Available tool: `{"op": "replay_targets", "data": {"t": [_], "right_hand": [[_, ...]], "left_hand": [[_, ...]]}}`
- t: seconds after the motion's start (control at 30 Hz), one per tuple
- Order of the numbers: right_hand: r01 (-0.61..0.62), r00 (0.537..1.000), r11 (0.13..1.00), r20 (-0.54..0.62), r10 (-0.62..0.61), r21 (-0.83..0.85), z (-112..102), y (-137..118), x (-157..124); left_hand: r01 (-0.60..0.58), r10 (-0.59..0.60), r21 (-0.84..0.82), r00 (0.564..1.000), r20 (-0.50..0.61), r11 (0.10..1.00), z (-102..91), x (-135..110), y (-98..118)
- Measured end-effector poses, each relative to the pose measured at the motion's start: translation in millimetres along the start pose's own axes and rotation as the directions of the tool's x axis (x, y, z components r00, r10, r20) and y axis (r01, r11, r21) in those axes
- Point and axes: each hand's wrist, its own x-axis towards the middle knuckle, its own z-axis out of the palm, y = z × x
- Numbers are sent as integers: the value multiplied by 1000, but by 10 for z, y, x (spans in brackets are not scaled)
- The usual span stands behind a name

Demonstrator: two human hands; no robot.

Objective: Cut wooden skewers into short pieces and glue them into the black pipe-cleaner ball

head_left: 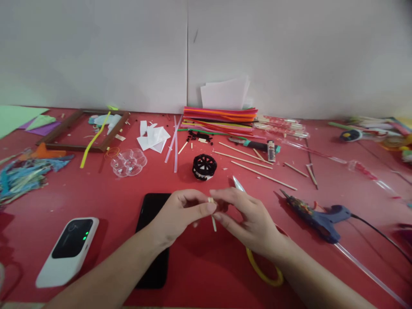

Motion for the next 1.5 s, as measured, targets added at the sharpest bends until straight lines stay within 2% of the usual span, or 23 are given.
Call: {"op": "replay_targets", "data": {"t": [0.1,0.17,0.27,0.33,0.4,0.47,0.53,0.6,0.67,0.73,0.8,0.87,1.0,1.1,1.2,1.3,1.4,1.5], "right_hand": [[-99,991,956,-61,121,275,93,-48,-31],[-164,977,904,-62,204,395,156,-66,-42],[-240,953,872,-67,295,427,217,-57,-44],[-235,944,876,-118,310,421,230,-42,-43],[-160,944,925,-221,246,345,222,-37,-40],[-59,952,987,-290,101,151,198,-50,-31],[25,958,998,-285,-41,-57,169,-73,-16],[66,961,988,-258,-102,-142,147,-88,-1],[24,965,997,-259,-43,-76,143,-84,8],[-68,963,995,-255,85,75,151,-62,9],[-142,950,963,-243,198,230,155,-38,9],[-171,943,934,-223,247,315,140,-23,14],[-178,963,930,-137,232,322,34,-15,44],[-93,989,975,-93,114,204,-58,7,63],[30,999,993,-31,-27,111,-111,46,69],[93,995,993,32,-95,71,-129,70,64],[126,991,992,37,-126,-9,-137,59,59],[125,992,988,16,-124,-90,-133,17,52]], "left_hand": [[-118,117,-20,992,-39,993,25,-26,26],[-183,183,15,983,-24,983,36,-31,35],[-227,228,73,974,-4,971,45,-25,27],[-211,212,85,977,-11,974,51,-19,14],[-184,187,81,982,-35,980,60,-15,0],[-177,183,84,981,-61,981,67,-13,-9],[-181,189,101,980,-70,978,68,-13,-14],[-179,186,114,981,-52,977,63,-15,-15],[-178,183,115,982,-34,977,55,-17,-17],[-183,187,117,982,-22,976,51,-19,-19],[-184,187,112,982,-16,977,52,-20,-22],[-173,174,99,985,-3,980,56,-21,-24],[-78,79,-37,997,26,996,51,-21,-20],[79,-72,-136,996,53,988,25,-9,-4],[271,-258,-138,960,106,953,-13,5,19],[408,-385,-119,906,176,905,-39,2,48],[454,-428,-109,881,201,884,-43,-12,63],[410,-384,-115,902,197,905,-31,-18,48]]}}
